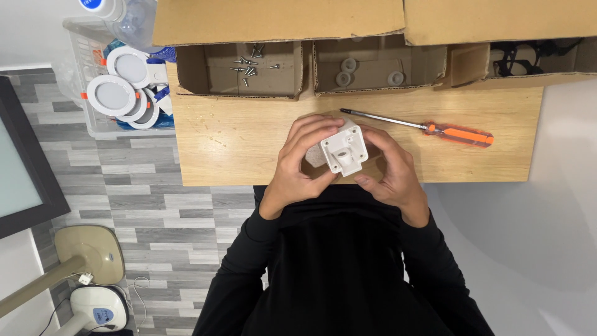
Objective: Assembling a blue industrial electrical socket into a white plastic wall box using a screwdriver.
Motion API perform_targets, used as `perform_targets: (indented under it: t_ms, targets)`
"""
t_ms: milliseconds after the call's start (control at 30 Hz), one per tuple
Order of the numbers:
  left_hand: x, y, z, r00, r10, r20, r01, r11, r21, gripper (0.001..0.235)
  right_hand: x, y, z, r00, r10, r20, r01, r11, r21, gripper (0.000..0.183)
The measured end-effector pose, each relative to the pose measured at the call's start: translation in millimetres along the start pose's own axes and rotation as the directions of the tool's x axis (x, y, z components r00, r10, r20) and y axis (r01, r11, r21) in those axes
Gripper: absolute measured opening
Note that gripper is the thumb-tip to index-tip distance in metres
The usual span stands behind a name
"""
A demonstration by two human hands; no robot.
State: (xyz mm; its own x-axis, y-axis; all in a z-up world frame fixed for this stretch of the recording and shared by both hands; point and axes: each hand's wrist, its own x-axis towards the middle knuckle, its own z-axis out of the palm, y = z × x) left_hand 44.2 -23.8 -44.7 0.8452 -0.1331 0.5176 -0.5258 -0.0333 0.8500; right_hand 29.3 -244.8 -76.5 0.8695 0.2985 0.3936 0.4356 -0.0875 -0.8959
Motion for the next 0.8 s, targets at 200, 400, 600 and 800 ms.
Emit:
perform_targets:
  t_ms: [200, 400, 600, 800]
  targets:
    - [-0.2, 0.2, -0.2, 1.000, -0.005, 0.002, 0.005, 1.000, 0.007, 0.061, -3.2, 3.2, -1.4, 1.000, 0.007, 0.011, -0.006, 1.000, -0.015, 0.067]
    - [0.8, 2.8, 0.0, 1.000, -0.017, -0.001, 0.017, 1.000, 0.009, 0.062, -1.4, 0.6, -1.0, 1.000, 0.024, 0.019, -0.023, 1.000, -0.017, 0.066]
    - [0.9, 2.3, 0.3, 1.000, -0.010, -0.002, 0.010, 1.000, 0.017, 0.063, -3.6, 2.7, -2.3, 0.999, 0.038, 0.023, -0.037, 0.999, -0.023, 0.066]
    - [0.6, 2.4, 0.2, 1.000, -0.017, 0.000, 0.017, 1.000, 0.019, 0.064, -0.5, -0.9, -2.8, 0.999, 0.036, 0.025, -0.036, 0.999, -0.022, 0.065]
